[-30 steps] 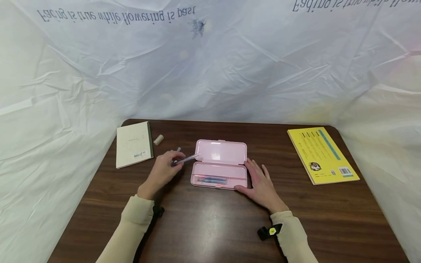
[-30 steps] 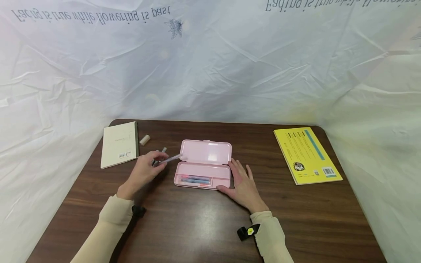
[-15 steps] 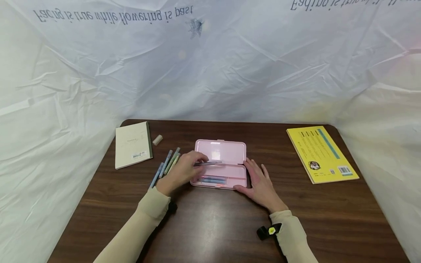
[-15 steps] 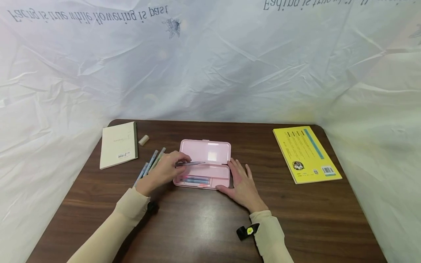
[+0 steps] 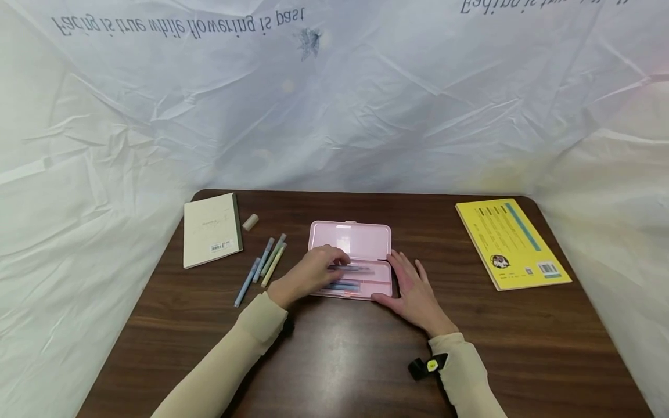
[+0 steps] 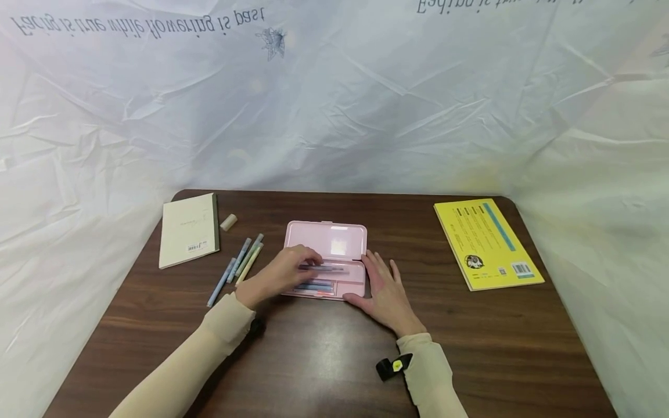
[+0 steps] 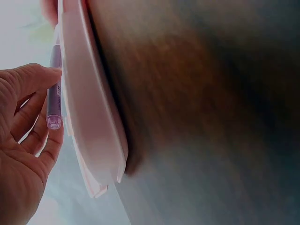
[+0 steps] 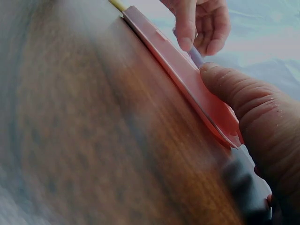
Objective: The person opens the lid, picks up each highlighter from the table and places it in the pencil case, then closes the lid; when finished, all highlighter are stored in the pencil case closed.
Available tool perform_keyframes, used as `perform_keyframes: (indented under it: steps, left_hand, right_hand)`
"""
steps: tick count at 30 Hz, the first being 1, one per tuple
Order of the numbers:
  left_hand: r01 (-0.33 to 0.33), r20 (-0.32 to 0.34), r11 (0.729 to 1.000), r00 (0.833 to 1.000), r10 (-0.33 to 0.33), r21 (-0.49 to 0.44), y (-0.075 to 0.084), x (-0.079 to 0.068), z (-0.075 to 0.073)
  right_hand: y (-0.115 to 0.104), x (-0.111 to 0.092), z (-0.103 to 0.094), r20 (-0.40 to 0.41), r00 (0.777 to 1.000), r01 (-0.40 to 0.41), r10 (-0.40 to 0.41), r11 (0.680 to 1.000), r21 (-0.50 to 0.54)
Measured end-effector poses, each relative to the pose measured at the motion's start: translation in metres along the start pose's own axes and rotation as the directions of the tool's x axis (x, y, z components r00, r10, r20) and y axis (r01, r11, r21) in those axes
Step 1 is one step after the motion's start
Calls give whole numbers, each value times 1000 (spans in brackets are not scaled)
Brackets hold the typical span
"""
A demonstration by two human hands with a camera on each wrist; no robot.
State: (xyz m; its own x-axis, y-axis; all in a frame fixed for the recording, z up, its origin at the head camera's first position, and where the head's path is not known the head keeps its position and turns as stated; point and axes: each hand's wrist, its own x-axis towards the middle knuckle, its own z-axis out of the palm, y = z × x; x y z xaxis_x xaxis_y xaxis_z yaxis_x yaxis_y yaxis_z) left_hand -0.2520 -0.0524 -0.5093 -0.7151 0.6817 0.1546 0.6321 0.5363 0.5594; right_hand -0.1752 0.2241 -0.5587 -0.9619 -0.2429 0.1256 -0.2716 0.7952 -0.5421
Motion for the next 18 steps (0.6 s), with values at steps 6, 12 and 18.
perform_keyframes:
  steps: [6,12,18]
  left_hand:
    - [-30,38,999,999,29,28,1,6,3]
    - [-11,79,1000,997,11,6,1,11,6]
    - [34,104,998,994,-29,-46,-1,13,7]
  right_hand:
    - [0,0,0,6,1000,-2,2,1000,-11]
    - [-1,1,0,3,1000,-2,2,1000,-9]
    - [-1,1,0,1,1000,1,-1,1000,-14]
